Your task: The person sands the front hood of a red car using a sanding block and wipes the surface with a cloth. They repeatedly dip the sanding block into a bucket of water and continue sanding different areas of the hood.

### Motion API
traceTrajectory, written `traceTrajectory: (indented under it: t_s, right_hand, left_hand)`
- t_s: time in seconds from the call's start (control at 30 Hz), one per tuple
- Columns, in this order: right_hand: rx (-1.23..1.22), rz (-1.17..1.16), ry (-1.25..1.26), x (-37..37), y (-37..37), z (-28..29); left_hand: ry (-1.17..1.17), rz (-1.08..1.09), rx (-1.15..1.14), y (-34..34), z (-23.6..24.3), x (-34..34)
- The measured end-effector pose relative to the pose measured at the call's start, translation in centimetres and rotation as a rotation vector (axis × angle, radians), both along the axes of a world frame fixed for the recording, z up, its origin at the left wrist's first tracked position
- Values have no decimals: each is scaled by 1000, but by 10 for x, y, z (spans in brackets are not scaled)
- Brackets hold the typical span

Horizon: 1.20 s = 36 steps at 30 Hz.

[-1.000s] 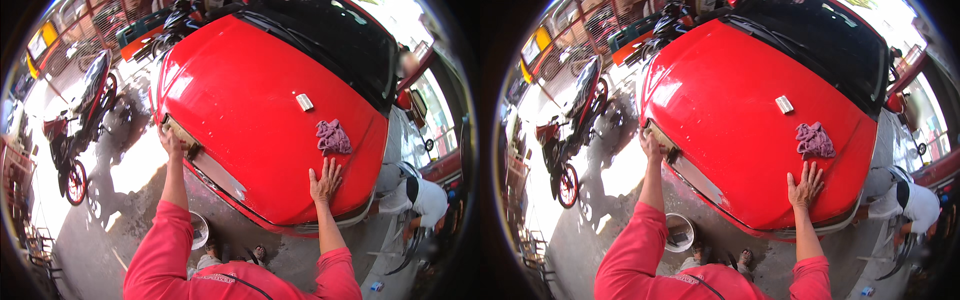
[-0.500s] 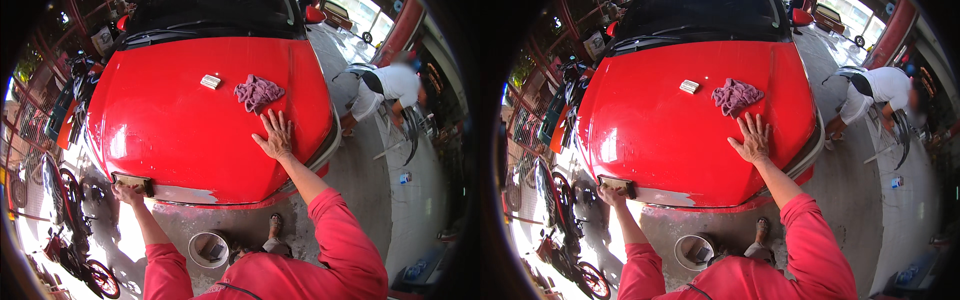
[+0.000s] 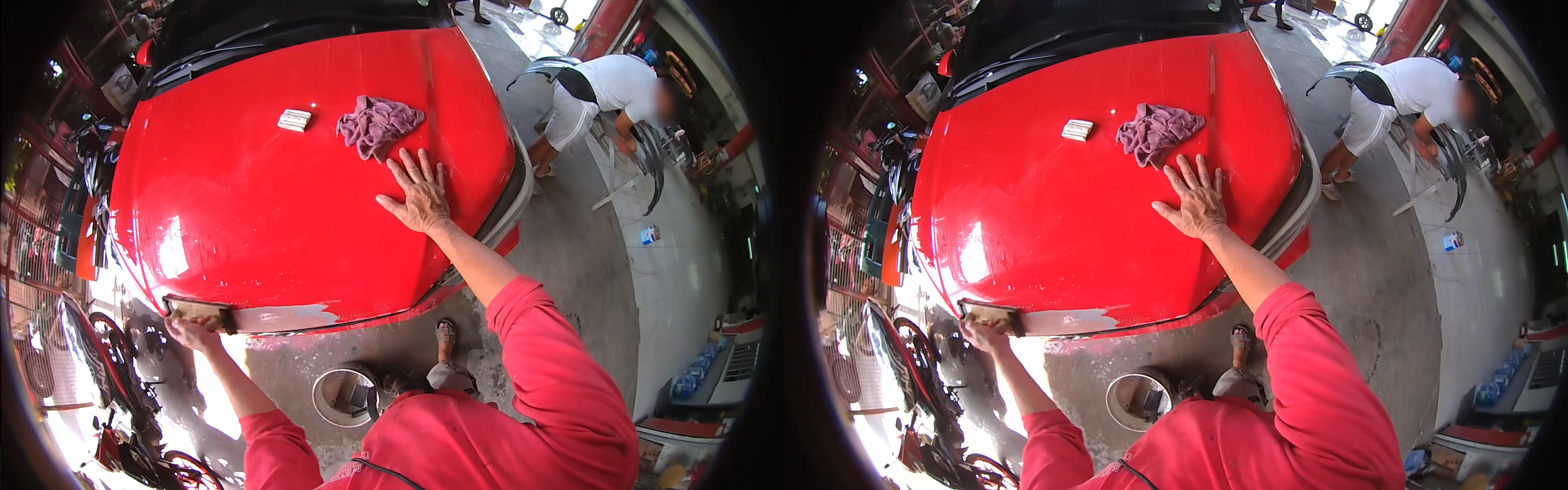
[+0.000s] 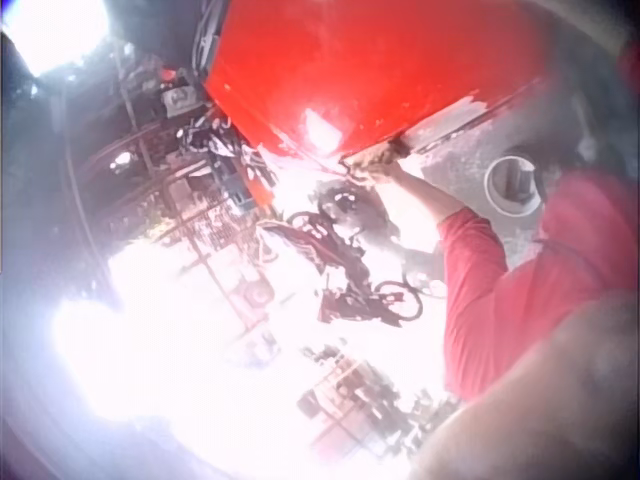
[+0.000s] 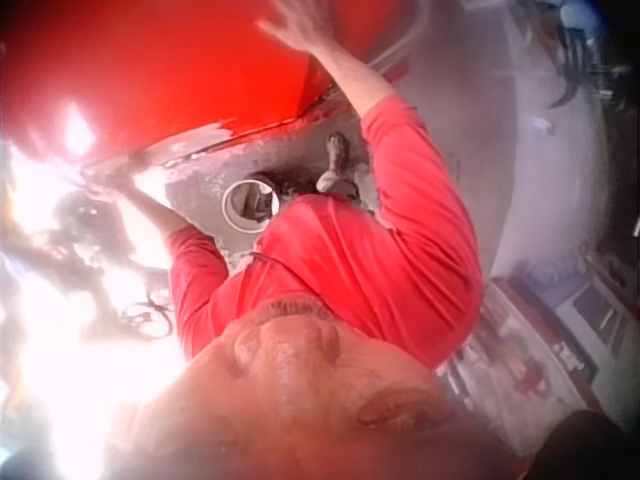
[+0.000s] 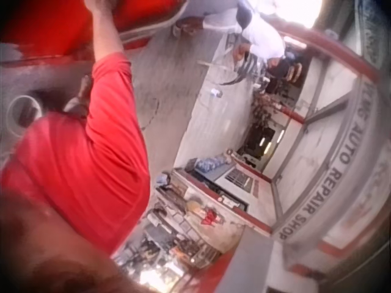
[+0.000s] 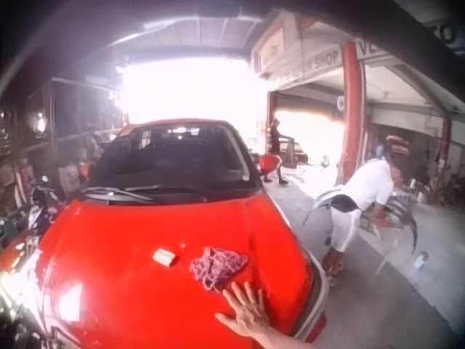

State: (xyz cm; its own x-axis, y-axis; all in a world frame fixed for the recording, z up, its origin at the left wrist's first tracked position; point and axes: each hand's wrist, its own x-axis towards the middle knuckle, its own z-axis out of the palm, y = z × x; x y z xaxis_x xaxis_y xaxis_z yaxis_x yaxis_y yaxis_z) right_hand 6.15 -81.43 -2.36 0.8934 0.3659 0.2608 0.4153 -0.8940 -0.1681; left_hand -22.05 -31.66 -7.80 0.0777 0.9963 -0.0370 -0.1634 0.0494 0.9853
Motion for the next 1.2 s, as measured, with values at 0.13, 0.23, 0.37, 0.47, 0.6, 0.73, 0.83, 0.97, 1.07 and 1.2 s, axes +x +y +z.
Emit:
traceTrajectory:
  t_s: [0.13, 0.23, 0.37, 0.47, 0.6, 0.73, 0.83, 0.97, 1.07, 1.2]
  right_hand:
    - [-27, 19, -44, 1, 7, 6]
    - [-44, 47, -100, 3, 7, 3]
    - [-64, 75, -99, 5, 14, -7]
    - [-137, 46, -135, 12, -7, -17]
    - [-179, 69, -134, 16, -7, -18]
    - [-179, 54, -130, 23, -18, -22]
    - [-138, 111, -105, 16, 6, -20]
    - [-180, 77, -91, 14, -3, -14]
    - [-173, 105, -126, 18, -11, -17]
    - [-164, 421, -186, 44, -21, -7]
  left_hand:
    - [-34, -215, 138, -89, -13, 1]
    - [-42, -113, 11, -34, -11, -14]
    - [-9, 177, -116, 68, -15, -45]
    - [-82, 30, -159, -37, 8, 2]
    - [45, -137, 125, -167, 6, 19]
    - [57, -66, -36, -69, 10, -10]
    - [-101, 197, -114, 59, -23, -63]
    - [-116, 201, -125, -9, -13, -16]
    - [-18, 3, -23, -170, 11, 26]
    - [-69, -125, 9, -246, -3, 28]
